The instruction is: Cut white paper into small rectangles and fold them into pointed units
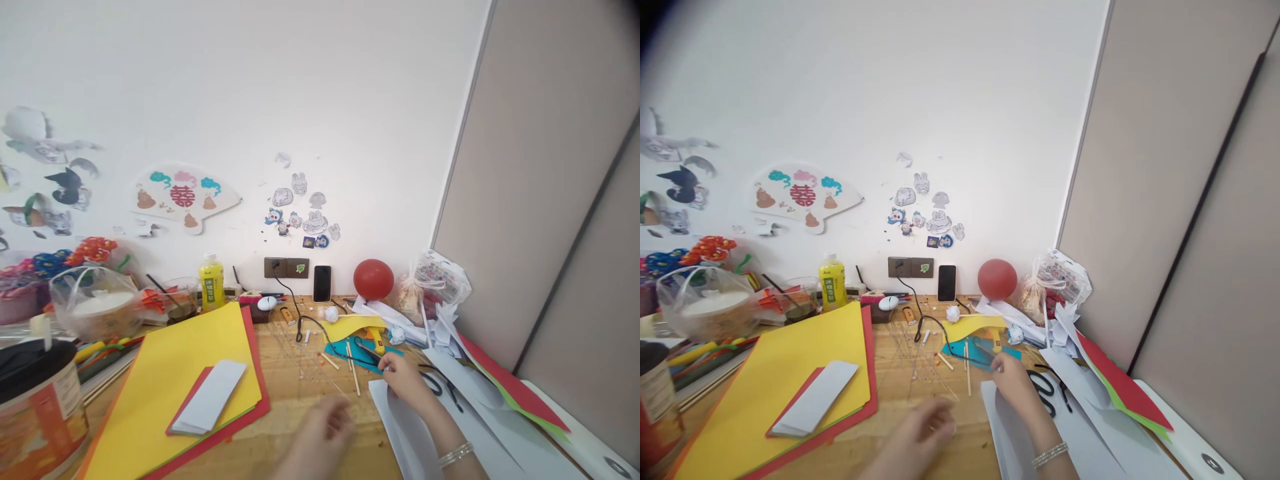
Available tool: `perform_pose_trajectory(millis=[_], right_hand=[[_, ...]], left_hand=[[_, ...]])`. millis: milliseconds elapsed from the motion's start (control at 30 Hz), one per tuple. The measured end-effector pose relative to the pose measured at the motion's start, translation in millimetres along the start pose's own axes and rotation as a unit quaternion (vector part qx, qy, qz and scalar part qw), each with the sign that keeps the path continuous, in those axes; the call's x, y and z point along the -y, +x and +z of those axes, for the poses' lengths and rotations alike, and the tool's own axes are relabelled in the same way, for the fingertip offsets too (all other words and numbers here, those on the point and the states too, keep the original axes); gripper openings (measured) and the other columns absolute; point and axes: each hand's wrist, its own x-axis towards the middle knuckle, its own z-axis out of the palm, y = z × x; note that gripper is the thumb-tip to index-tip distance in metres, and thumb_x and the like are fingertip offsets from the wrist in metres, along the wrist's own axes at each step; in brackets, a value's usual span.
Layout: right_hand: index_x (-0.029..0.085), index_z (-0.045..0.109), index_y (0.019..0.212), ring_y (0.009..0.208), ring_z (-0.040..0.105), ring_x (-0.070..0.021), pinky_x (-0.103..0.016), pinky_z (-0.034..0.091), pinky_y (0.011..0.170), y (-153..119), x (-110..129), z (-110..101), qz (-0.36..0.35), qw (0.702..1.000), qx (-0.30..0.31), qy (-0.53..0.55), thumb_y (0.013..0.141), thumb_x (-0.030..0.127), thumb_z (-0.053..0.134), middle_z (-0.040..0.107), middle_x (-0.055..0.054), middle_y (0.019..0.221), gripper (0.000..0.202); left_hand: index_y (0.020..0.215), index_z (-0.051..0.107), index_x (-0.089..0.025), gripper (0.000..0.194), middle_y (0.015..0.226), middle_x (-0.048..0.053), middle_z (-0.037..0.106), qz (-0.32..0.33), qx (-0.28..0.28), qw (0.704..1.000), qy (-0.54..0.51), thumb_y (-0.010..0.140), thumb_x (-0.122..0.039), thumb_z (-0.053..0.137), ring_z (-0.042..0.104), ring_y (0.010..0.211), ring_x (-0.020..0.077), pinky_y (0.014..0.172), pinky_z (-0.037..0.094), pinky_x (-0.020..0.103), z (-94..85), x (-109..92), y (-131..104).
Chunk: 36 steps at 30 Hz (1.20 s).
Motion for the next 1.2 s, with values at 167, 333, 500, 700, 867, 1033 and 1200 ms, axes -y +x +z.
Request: perform_pose_trajectory(millis=[167, 333, 500, 700, 867, 1033, 1200], right_hand=[[0.014, 0.058, 0.102, 0.065, 0.062, -0.0113, -0.028, 0.053, 0.06, 9, -11, 1, 0.015, 0.999, 0.014, 0.042, 0.093, 0.032, 0.052, 0.064, -0.001, 0.086, 0.021], [0.014, 0.055, 0.113, 0.073, 0.066, -0.0144, -0.031, 0.055, 0.066, 11, -24, -2, -0.035, 0.997, 0.003, 0.074, 0.095, 0.026, 0.048, 0.067, -0.003, 0.09, 0.023], [0.017, 0.063, 0.112, 0.114, 0.053, -0.0258, -0.042, 0.038, 0.102, 4, -51, -5, -0.143, 0.987, -0.049, 0.048, 0.083, 0.022, 0.055, 0.064, -0.01, 0.116, 0.03], [0.025, 0.071, 0.101, 0.119, 0.049, -0.0261, -0.046, 0.033, 0.105, 2, -89, -12, -0.215, 0.973, -0.074, 0.027, 0.085, 0.024, 0.045, 0.062, -0.006, 0.123, 0.031], [0.025, 0.073, 0.095, 0.118, 0.051, -0.0267, -0.047, 0.038, 0.102, 6, -100, -19, -0.229, 0.969, -0.081, 0.031, 0.087, 0.028, 0.045, 0.064, -0.007, 0.123, 0.029], [0.026, 0.074, 0.092, 0.114, 0.054, -0.0282, -0.049, 0.04, 0.1, 7, -99, -22, -0.236, 0.966, -0.092, 0.045, 0.09, 0.038, 0.044, 0.065, -0.009, 0.12, 0.032], [0.026, 0.074, 0.095, 0.118, 0.051, -0.0288, -0.05, 0.039, 0.1, 6, -101, -25, -0.236, 0.966, -0.099, 0.048, 0.09, 0.037, 0.045, 0.064, -0.009, 0.122, 0.031]], left_hand=[[0.134, 0.039, -0.013, 0.069, 0.114, 0.015, 0.059, -0.054, 0.052, 0.986, -0.152, 0.072, -0.019, 0.068, 0.064, 0.092, 0.0225, 0.078, 0.049, 0.03, 90.0, -25, 22], [0.121, 0.05, -0.017, 0.033, 0.109, 0.008, 0.061, -0.081, 0.047, 0.969, -0.23, 0.091, -0.03, 0.054, 0.063, 0.091, 0.0207, 0.077, 0.052, 0.038, 123.4, -26, 41], [0.111, 0.057, -0.018, 0.024, 0.112, 0.006, 0.06, -0.038, 0.033, 0.971, -0.234, 0.09, -0.031, 0.056, 0.061, 0.092, 0.0194, 0.078, 0.052, 0.039, 120.7, -25, 47], [0.094, 0.058, -0.015, 0.017, 0.065, -0.004, 0.058, -0.01, 0.022, 0.972, -0.235, 0.083, -0.027, 0.063, 0.058, 0.063, 0.0148, 0.061, 0.046, 0.028, 106.3, -35, 45], [0.089, 0.058, -0.017, 0.018, 0.047, -0.01, 0.041, 0.004, 0.0, 0.972, -0.236, 0.073, -0.014, 0.063, 0.05, 0.051, 0.0135, 0.052, 0.035, 0.022, 90.1, -48, 35], [0.092, 0.06, -0.017, 0.025, 0.047, -0.01, 0.041, 0.027, 0.014, 0.97, -0.24, 0.068, -0.017, 0.063, 0.045, 0.046, 0.0119, 0.047, 0.031, 0.02, 56.8, -61, 17], [0.101, 0.061, -0.016, 0.034, 0.048, -0.009, 0.042, 0.042, 0.024, 0.97, -0.237, 0.069, -0.028, 0.055, 0.044, 0.045, 0.0123, 0.047, 0.033, 0.021, 5.4, -63, -2]])
